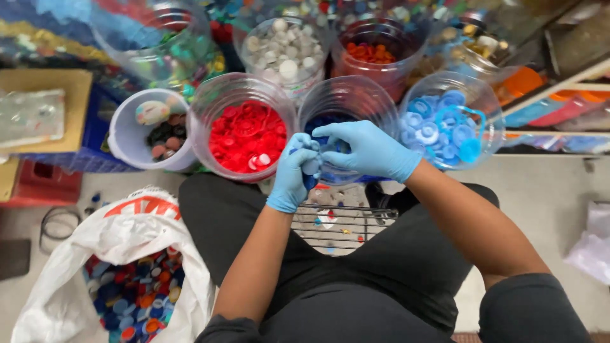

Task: The person sits on the floor and sorts plastic bottle caps by color. They pick caps from a white sack, separate them by hand, and place them into clear plastic containers filled with red, blue, and light blue caps.

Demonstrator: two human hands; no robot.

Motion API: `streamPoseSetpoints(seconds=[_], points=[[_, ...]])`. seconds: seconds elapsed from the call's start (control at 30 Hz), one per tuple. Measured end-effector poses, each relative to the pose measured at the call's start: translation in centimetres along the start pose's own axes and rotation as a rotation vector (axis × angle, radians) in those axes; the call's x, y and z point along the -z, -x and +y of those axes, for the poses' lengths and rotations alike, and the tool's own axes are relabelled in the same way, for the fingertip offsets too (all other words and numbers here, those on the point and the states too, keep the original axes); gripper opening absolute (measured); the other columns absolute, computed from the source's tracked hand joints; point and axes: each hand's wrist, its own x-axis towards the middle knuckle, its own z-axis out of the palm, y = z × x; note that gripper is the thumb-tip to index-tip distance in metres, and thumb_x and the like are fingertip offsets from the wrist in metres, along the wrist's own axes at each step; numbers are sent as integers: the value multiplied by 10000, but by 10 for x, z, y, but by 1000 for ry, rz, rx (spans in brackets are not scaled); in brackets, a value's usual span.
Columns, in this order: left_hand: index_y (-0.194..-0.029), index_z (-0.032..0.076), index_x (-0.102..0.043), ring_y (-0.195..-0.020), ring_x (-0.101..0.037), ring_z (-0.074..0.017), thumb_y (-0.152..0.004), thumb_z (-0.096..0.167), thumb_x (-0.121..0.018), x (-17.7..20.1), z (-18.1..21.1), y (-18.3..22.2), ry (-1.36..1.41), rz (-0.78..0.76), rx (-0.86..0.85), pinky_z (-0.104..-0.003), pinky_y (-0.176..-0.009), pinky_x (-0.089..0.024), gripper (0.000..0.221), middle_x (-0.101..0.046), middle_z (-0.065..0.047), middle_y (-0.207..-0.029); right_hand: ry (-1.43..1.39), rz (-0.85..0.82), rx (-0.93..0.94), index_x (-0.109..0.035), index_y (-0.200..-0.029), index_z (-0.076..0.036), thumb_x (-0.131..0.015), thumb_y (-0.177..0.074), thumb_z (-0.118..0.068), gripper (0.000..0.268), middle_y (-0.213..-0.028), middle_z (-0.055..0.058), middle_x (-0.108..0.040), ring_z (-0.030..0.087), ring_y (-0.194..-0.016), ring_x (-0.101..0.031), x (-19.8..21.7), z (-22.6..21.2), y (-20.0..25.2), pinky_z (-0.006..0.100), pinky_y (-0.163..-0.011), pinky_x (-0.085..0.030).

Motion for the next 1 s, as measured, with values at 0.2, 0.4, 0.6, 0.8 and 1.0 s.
streamPoseSetpoints(seconds=[0.2,0.4,0.6,0.8,1.0], points=[[-956,164,-536,-677,-615,-170,-858,2,-617,1,-18,-3,20,-6,138,-232,-444,-418,206,-617,-47,-900,94,336,-78,-665,-1344,-133,-738,-954,-177,399,-962,49,-773,190,-834,-717,78,45,42,333,-784,-584],[-967,176,-539,-692,-615,-146,-978,138,-621,-4,-35,-13,64,28,199,-219,-439,-400,91,-624,-25,-877,298,546,-127,-630,-1447,3,-695,-1091,-112,380,-1020,140,-717,187,-831,-627,150,103,91,356,-781,-570],[-962,162,-567,-694,-611,-153,-979,209,-630,-25,-25,-8,129,111,274,-204,-440,-426,81,-633,-32,-855,275,619,-143,-631,-1447,20,-720,-1078,-52,386,-1031,154,-688,201,-864,-615,160,120,104,359,-832,-563],[-969,151,-555,-716,-604,-171,-915,56,-594,-19,-27,-9,138,112,288,-212,-466,-430,116,-618,-64,-923,228,631,-184,-625,-1437,24,-712,-1068,-53,388,-1031,162,-704,219,-901,-651,161,127,102,378,-869,-584],[-969,172,-551,-720,-606,-152,-939,73,-614,-19,-31,-14,116,61,288,-196,-460,-432,120,-616,-34,-904,236,636,-192,-635,-1425,28,-704,-1085,-68,360,-1042,151,-696,202,-884,-621,161,138,99,363,-847,-565]])
